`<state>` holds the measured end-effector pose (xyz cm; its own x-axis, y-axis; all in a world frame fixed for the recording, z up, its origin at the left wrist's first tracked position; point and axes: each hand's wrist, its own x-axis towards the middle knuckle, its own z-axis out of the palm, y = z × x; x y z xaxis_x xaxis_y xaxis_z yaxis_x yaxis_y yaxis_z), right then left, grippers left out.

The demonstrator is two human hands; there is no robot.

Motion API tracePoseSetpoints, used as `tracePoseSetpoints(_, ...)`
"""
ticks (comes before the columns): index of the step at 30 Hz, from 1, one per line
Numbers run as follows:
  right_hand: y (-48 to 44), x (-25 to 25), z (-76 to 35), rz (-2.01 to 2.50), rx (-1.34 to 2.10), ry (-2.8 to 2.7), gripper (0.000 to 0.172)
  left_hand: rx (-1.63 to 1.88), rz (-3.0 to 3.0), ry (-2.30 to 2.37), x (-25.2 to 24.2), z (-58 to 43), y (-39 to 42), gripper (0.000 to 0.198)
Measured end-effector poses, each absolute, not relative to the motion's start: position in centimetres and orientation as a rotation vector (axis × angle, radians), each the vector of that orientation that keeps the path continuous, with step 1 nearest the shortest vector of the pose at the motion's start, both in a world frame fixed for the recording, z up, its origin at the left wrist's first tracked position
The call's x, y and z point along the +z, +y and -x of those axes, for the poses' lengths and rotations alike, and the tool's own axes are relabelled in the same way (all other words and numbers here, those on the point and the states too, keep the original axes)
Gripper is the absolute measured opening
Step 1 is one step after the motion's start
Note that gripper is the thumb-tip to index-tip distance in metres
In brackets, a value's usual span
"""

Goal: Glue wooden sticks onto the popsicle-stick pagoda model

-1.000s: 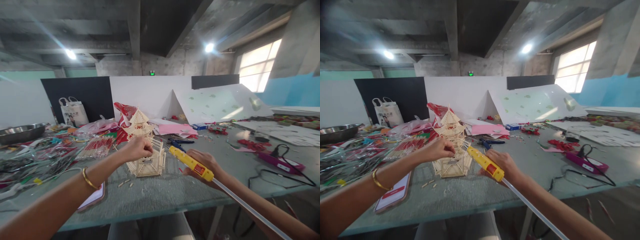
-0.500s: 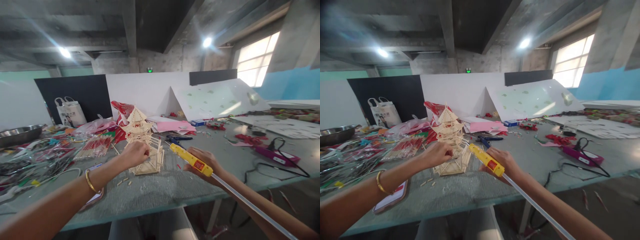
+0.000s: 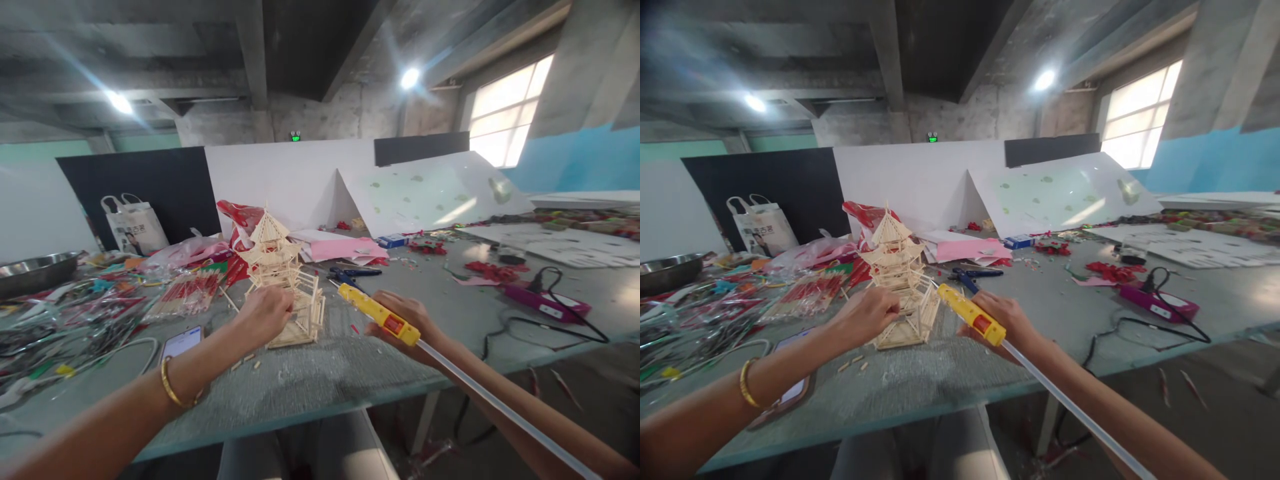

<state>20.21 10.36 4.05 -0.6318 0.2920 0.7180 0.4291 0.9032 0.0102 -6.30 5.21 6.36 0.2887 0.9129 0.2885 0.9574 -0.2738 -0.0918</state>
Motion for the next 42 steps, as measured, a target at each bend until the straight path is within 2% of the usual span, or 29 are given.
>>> tracePoseSetpoints(30, 11.1, 3.0, -20.7, 0.554, -0.169, -2.320, 0.034, -0.211, 2.238, -1.629, 6.1, 6.1, 5.3, 0.010)
tracePoseSetpoints(42, 11.0, 2.9, -20.7, 0.576, -0.157, -2.325, 0.035, -0.136, 2.186, -1.699, 6.2, 6.0, 5.4, 0.016)
